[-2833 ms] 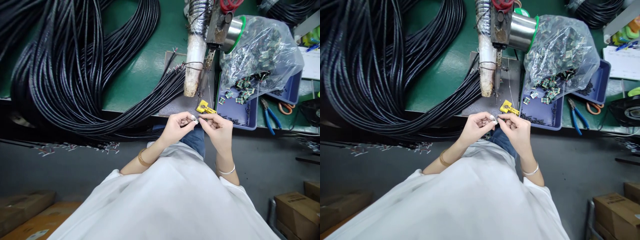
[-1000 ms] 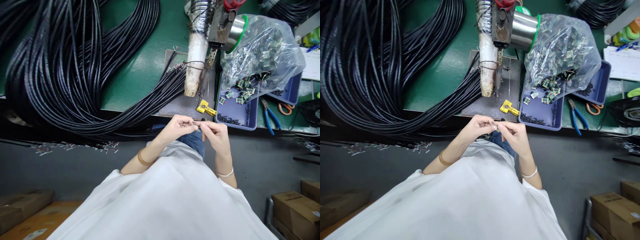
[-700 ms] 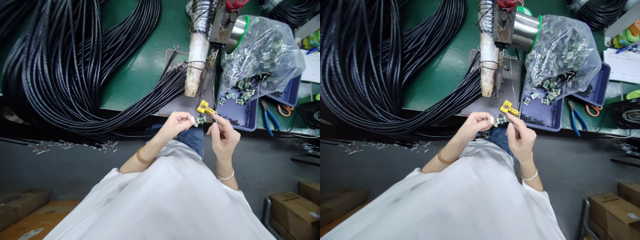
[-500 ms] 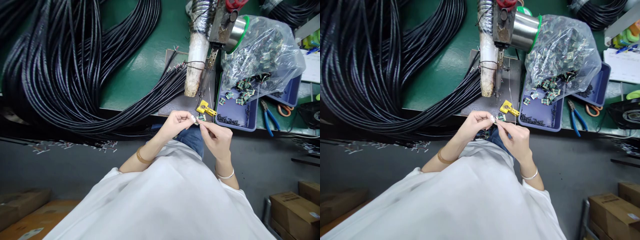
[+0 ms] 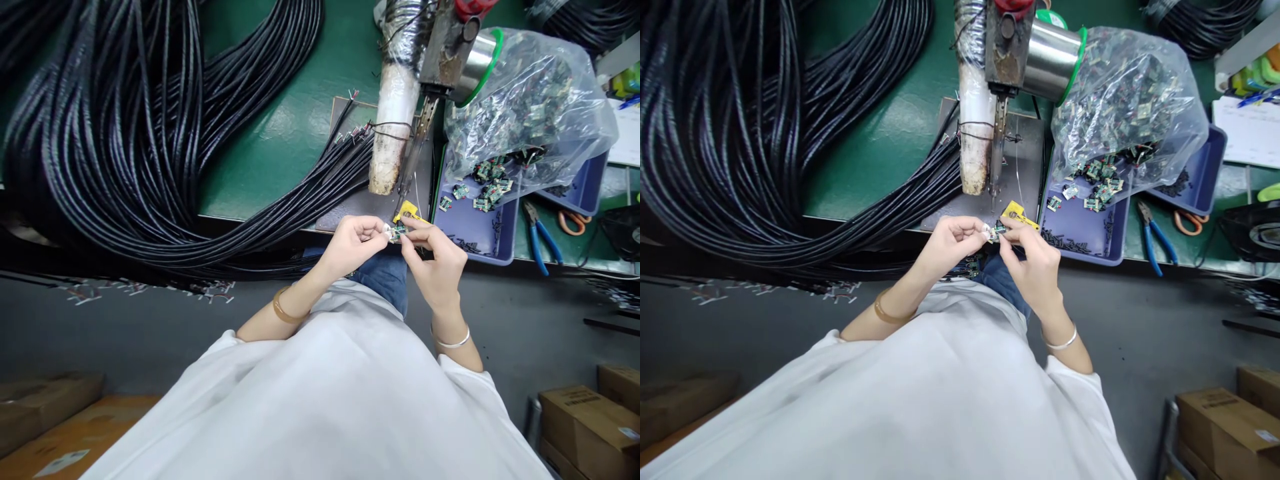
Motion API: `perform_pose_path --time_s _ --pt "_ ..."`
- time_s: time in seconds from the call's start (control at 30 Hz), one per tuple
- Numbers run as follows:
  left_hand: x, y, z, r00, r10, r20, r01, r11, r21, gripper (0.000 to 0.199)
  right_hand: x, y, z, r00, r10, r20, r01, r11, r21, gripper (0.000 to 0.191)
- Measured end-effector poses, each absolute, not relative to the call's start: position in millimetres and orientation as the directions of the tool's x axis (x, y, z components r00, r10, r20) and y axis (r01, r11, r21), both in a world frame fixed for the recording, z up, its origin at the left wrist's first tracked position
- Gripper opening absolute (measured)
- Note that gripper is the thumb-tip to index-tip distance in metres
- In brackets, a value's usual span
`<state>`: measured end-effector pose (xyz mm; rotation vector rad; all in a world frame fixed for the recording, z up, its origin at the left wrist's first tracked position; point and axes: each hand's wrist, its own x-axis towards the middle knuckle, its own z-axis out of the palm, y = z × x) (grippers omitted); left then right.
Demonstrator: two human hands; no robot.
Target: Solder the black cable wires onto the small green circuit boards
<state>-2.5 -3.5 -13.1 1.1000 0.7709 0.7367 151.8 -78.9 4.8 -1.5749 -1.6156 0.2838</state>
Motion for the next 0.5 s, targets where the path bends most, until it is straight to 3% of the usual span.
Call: perform_pose_path --time_s 0.2,0.5 --pt "2.2 2.3 -10.9 0.486 0.864 -0.132 -0.163 0.238 0.958 0.012 149.9 -67.4 3.7 0.170 0.875 0.454 0.691 0.222 -0.688 0.009" --pt "7.6 10.2 -4.3 0.451 0.888 -0.089 -0.199 0.197 0.960 0.017 151.4 -61.6 8.6 0.204 0.886 0.416 0.617 0.213 -0.757 0.010"
